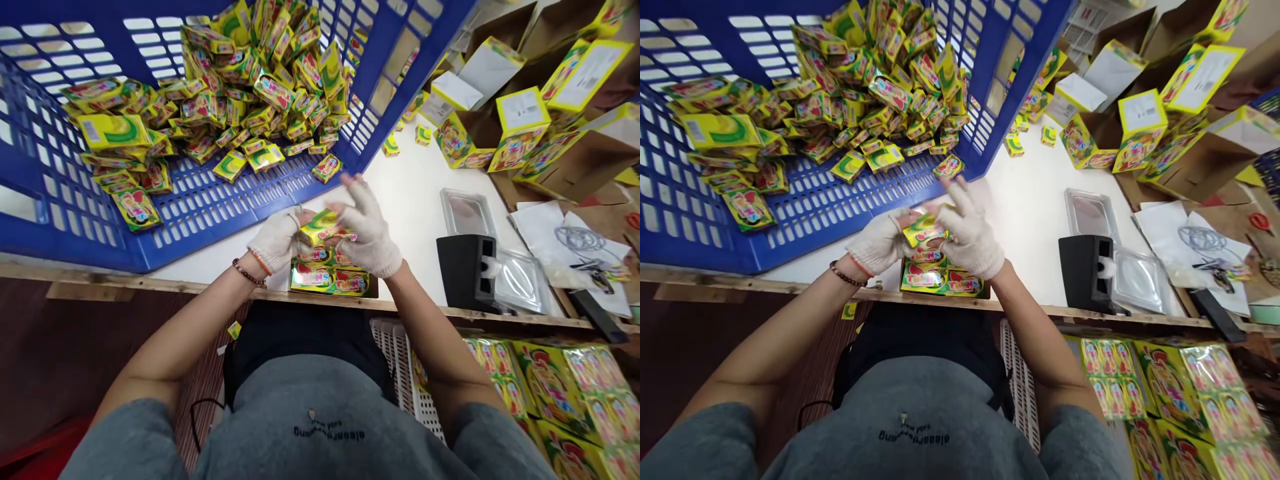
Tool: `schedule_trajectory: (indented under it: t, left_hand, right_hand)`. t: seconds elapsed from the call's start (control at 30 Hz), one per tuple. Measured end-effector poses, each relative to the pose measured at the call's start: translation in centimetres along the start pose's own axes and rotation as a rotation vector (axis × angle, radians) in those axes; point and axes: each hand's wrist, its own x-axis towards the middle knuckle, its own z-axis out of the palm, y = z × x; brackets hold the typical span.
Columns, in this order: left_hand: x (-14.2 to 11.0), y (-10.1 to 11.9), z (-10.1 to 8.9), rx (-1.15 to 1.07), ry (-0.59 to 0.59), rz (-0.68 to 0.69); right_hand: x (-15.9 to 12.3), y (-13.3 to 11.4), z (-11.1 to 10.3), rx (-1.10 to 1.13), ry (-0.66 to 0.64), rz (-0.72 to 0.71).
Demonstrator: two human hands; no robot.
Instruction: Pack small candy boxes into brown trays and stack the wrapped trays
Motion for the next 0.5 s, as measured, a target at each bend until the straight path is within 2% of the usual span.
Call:
schedule_trajectory:
  t: [0.07, 0.1, 0.17, 0.23, 0.27, 0.37, 0.43, 0.5]
  left_hand:
    - [-0.3, 0.2, -0.3, 0.155, -0.014, 0.004]
    - [-0.3, 0.2, -0.7, 0.273, 0.015, 0.061]
    - [0.3, -0.1, -2.0, 0.549, 0.142, 0.254]
    - [2.1, -0.4, -3.9, 0.788, 0.309, 0.437]
    - [3.3, -0.5, -5.0, 0.873, 0.384, 0.488]
    - [7.8, 0.1, -8.4, 1.041, 0.533, 0.499]
    - [10.9, 0.8, -10.2, 1.140, 0.566, 0.460]
    - [13.8, 1.6, -11.4, 1.218, 0.565, 0.419]
  right_hand:
    - [-0.7, 0.4, -0.7, -0.075, -0.073, -0.061]
    - [-1.0, 0.7, -0.6, -0.084, -0.101, -0.049]
    - [-1.5, 1.4, 0.2, -0.065, -0.165, 0.061]
    - [-1.7, 2.2, 1.8, -0.047, -0.247, 0.194]
    - [-1.8, 2.4, 2.8, -0.048, -0.280, 0.237]
    - [-1.8, 2.5, 5.7, -0.088, -0.249, 0.218]
    - [-2.0, 2.3, 7.1, -0.143, -0.201, 0.125]
    - [-2.4, 2.3, 7.8, -0.208, -0.216, 0.039]
